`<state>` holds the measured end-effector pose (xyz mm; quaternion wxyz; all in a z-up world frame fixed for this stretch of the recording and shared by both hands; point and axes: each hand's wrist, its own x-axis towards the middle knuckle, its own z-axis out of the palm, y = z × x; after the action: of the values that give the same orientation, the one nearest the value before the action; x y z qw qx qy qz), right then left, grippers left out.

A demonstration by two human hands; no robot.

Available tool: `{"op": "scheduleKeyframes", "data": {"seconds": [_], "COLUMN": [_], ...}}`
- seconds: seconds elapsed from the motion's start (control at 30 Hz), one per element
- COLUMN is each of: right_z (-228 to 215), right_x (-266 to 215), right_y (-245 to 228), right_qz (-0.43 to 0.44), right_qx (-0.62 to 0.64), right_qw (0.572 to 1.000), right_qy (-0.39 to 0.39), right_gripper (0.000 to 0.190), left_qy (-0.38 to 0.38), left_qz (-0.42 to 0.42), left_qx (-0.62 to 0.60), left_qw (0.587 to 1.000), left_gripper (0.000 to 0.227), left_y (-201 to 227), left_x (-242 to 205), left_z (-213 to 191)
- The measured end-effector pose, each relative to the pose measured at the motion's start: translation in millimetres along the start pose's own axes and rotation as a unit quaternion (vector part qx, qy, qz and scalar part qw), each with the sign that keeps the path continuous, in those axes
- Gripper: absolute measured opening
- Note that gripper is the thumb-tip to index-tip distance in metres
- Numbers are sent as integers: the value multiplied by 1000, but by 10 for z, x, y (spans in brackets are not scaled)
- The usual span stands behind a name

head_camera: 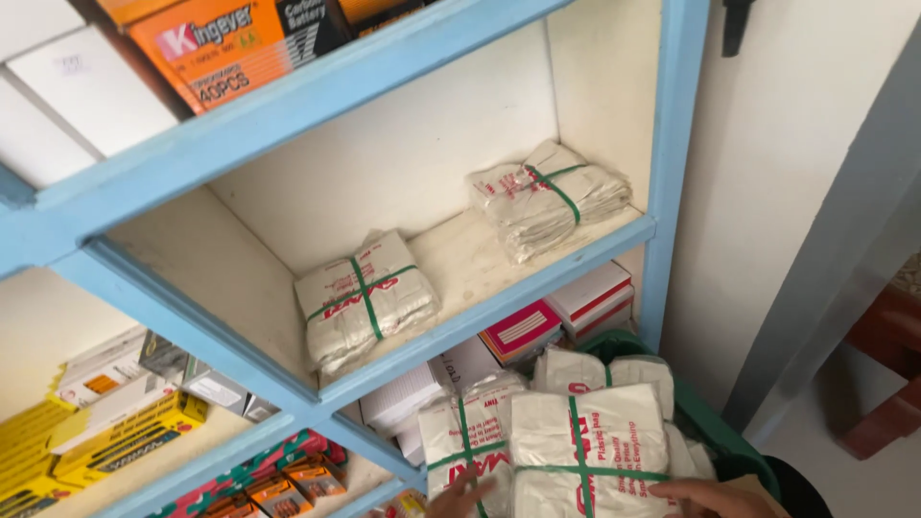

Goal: The person lifts bundles of plastic bags from a green basket and stacks them one at a time into the cubbies of a blue shelf, arranging each bundle on the shelf compartments. At the end they handle a yellow packaged item in the basket.

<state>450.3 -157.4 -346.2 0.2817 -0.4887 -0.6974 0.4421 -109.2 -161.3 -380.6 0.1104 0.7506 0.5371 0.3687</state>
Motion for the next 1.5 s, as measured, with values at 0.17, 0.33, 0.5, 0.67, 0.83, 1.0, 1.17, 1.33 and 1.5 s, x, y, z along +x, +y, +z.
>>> {"op": "scheduleKeyframes", "data": {"seconds": [0.17, 0.33, 0.5, 0.67, 0.83, 1.0, 1.17, 1.33, 1.5], "right_z": [-452, -956, -1453, -1650, -1590, -1545, -1523, -1534, -1654], "right_x": [164, 618, 1640, 2783, 3305, 3165, 2968, 3097, 2840], "right_y": [-1639, -2781, -3389, -3096, -2813, -2913, -3053, -2649, -3069], "right_qz": [63, -88, -178, -320, -203, -164, -179, -213, -257], "right_qx": [-39, -93, -115, -196, -255, -194, -208, 34, -52], "right_qw": [997, 982, 952, 868, 854, 855, 848, 893, 882], "right_qy": [37, 139, 223, 324, 404, 452, 454, 395, 391], "right_gripper": [40, 39, 50, 51, 42, 27, 20, 26, 37], "left_qy": [-9, 57, 117, 123, 122, 109, 191, 278, 268], "left_qz": [-2, 53, 115, 88, 28, -44, -74, -122, -65], "left_qx": [10, -8, -50, -17, -3, -73, 2, 72, 62], "left_qw": [1000, 997, 985, 988, 992, 990, 979, 950, 959], "left_gripper": [49, 42, 69, 70, 49, 38, 44, 61, 54], "left_y": [2268, 3033, 3029, 2877, 2941, 3095, 3065, 2944, 2736], "left_x": [1758, 2815, 3929, 4261, 4179, 4146, 4132, 4109, 4152], "left_z": [-1067, -1170, -692, -362, -385, -478, -506, -472, -370]}}
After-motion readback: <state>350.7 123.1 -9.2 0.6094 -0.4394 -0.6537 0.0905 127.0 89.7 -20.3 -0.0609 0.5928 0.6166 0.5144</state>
